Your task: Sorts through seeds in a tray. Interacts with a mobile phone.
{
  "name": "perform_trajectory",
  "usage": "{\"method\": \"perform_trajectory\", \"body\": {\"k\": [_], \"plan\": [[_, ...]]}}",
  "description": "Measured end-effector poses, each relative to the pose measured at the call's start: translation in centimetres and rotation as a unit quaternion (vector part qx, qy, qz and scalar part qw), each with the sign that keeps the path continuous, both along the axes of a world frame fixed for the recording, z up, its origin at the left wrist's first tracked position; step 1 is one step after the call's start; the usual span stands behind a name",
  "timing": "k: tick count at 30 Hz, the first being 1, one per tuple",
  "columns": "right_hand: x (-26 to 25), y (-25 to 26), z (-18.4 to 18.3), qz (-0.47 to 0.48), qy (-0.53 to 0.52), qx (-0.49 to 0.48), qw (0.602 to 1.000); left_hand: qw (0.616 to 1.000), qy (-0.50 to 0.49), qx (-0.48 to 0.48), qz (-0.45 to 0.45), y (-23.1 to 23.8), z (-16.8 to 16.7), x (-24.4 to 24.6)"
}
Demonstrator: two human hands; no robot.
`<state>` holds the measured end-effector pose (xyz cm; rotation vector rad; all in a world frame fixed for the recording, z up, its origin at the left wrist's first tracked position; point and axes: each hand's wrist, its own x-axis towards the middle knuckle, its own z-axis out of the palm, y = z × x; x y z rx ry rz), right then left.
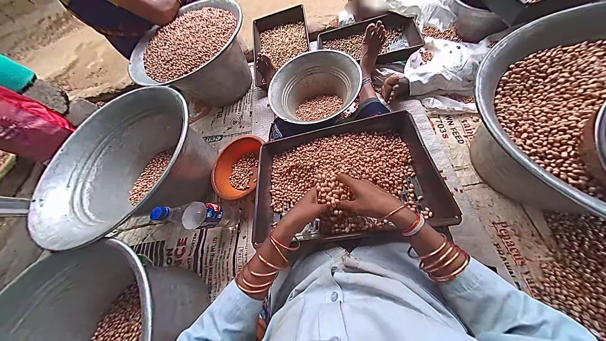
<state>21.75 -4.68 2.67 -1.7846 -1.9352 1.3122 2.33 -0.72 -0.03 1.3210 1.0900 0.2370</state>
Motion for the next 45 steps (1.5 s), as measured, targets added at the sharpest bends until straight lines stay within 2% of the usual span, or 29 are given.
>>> {"method": "perform_trajectory", "body": {"k": [1, 3, 6, 8, 10, 15, 19, 21, 23, 25, 26, 29, 31, 33, 35, 38, 41, 43, 45], "plan": [[0.5, 0.5, 0.1, -0.01, 0.038, 0.028, 0.999, 0.999, -0.031, -0.009, 0.041, 0.2, 0.4, -0.3], [2.2, 1.7, 0.4, -0.032, 0.056, 0.117, 0.991, 0.997, -0.047, 0.018, 0.066, 1.1, 1.1, -1.6], [5.4, 4.3, 0.6, -0.102, -0.084, 0.205, 0.97, 0.985, 0.023, 0.164, 0.036, 3.1, 1.8, -3.4], [6.8, 5.5, 0.5, -0.135, -0.176, 0.177, 0.959, 0.956, 0.126, 0.266, 0.018, 3.9, 2.5, -4.4], [7.4, 6.4, -0.1, -0.143, -0.2, 0.148, 0.958, 0.925, 0.178, 0.334, 0.017, 4.4, 3.6, -4.5], [7.2, 6.9, -1.5, -0.138, -0.191, 0.115, 0.965, 0.894, 0.182, 0.41, 0.016, 4.7, 4.4, -2.8], [7.9, 6.8, -2.2, -0.132, -0.155, 0.116, 0.972, 0.848, 0.175, 0.499, -0.023, 4.4, 2.5, 0.0], [9.1, 6.9, -2.6, -0.156, -0.081, 0.134, 0.975, 0.822, 0.177, 0.54, -0.04, 4.8, 1.2, 1.3], [10.2, 6.8, -2.6, -0.219, 0.027, 0.156, 0.963, 0.813, 0.177, 0.551, -0.058, 5.3, 0.3, 2.5], [10.4, 6.5, -2.1, -0.259, 0.071, 0.182, 0.946, 0.809, 0.184, 0.553, -0.078, 5.6, -0.4, 3.4], [10.2, 6.3, -2.0, -0.252, 0.069, 0.194, 0.946, 0.808, 0.187, 0.553, -0.086, 5.7, -0.7, 3.8], [9.1, 5.8, -1.9, -0.142, 0.012, 0.223, 0.964, 0.813, 0.176, 0.548, -0.084, 5.9, -0.9, 4.0], [7.9, 5.7, -2.0, -0.09, -0.02, 0.243, 0.966, 0.847, 0.138, 0.512, -0.031, 6.3, -0.3, 2.8], [7.2, 5.8, -3.0, -0.067, -0.042, 0.257, 0.963, 0.898, 0.1, 0.423, 0.061, 6.6, 0.6, 0.6], [7.0, 5.9, -3.7, -0.042, -0.067, 0.266, 0.961, 0.909, 0.1, 0.382, 0.134, 7.5, 0.5, -1.6], [6.7, 5.9, -3.7, -0.018, -0.071, 0.266, 0.961, 0.9, 0.166, 0.388, 0.104, 7.7, 1.6, -2.4], [6.8, 6.2, -3.5, -0.02, -0.068, 0.246, 0.967, 0.861, 0.226, 0.454, 0.045, 7.7, 1.8, -0.7], [7.6, 6.2, -3.2, -0.06, -0.016, 0.231, 0.971, 0.848, 0.253, 0.466, 0.011, 8.1, 0.9, 0.3], [9.1, 6.1, -3.0, -0.142, 0.103, 0.221, 0.959, 0.843, 0.264, 0.468, -0.001, 9.2, -0.5, 1.0]]}}
